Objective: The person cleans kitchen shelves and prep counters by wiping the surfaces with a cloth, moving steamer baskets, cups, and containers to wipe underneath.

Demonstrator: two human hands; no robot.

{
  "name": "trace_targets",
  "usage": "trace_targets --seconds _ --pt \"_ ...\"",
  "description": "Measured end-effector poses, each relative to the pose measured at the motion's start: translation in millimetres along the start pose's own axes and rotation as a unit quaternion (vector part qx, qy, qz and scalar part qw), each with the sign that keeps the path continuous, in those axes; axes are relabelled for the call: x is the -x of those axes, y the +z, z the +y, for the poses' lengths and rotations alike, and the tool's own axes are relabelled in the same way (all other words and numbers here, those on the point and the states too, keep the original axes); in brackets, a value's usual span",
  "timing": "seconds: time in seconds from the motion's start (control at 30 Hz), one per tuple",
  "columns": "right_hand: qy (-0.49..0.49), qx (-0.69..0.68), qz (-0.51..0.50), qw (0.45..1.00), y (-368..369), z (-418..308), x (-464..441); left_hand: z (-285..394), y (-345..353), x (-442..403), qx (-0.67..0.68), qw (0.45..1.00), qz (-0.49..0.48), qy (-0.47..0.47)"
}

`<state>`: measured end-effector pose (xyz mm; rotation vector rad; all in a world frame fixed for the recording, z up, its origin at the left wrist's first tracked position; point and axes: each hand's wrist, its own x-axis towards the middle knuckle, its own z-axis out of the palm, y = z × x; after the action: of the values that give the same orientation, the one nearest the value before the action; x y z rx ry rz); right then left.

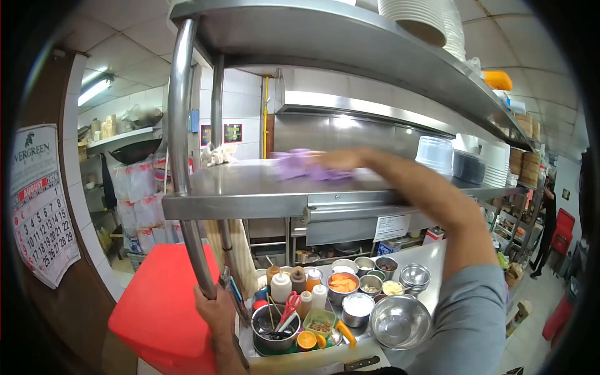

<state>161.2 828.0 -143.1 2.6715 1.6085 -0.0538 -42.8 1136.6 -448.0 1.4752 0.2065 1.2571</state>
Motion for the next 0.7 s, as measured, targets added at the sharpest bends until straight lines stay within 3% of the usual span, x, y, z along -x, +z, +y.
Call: trace_targets --seconds 0.03,0.07,0.1,0.2,0.27,0.33,0.37,0.4,0.47,0.5,0.53,0.57,0.63,0.7 --pt "0.233 -0.041 -0.021 0.971 2 28 46 -4 1 -1 0.007 1.0 -0.01 0.006" --pt "0.338 0.024 -0.045 0.94 -8 16 101 -8 0 -2 0.013 1.0 -0.019 0.011" --pt "0.337 0.024 -0.052 0.94 -10 25 128 -6 -2 -2 0.01 1.0 -0.018 0.005" --pt "0.635 -0.05 -0.048 0.769 -16 65 150 1 -3 -2 0.034 0.997 -0.037 -0.064" --pt "0.653 -0.05 0.036 0.755 -12 85 127 -2 -1 -2 -0.029 0.999 -0.014 -0.038" --pt "0.505 0.085 -0.106 0.852 -26 95 71 -3 -2 -2 -0.038 0.996 -0.036 -0.069" --pt "0.487 0.132 -0.247 0.827 -40 59 9 -1 -2 -2 -0.046 0.997 -0.023 -0.054" --pt "0.318 0.024 -0.097 0.943 -24 72 -20 0 0 -1 -0.049 0.998 -0.008 -0.035" --pt "0.243 -0.052 -0.051 0.967 -23 -77 -78 -8 0 2 -0.008 0.999 -0.022 -0.043" --pt "0.26 -0.076 -0.072 0.96 -28 -129 -84 -5 1 1 -0.01 0.998 -0.026 -0.052" --pt "0.242 -0.083 -0.067 0.964 -27 -135 -81 -5 0 0 -0.015 0.998 -0.029 -0.06" --pt "0.223 -0.09 -0.062 0.969 -26 -139 -78 -12 -1 -2 0.001 0.999 -0.033 -0.01" --pt "0.24 -0.133 -0.082 0.958 -18 -120 -63 -15 2 1 -0.002 0.999 -0.035 -0.01" --pt "0.271 -0.111 -0.055 0.955 -14 -78 19 -4 -2 0 0.005 0.998 -0.037 -0.044"
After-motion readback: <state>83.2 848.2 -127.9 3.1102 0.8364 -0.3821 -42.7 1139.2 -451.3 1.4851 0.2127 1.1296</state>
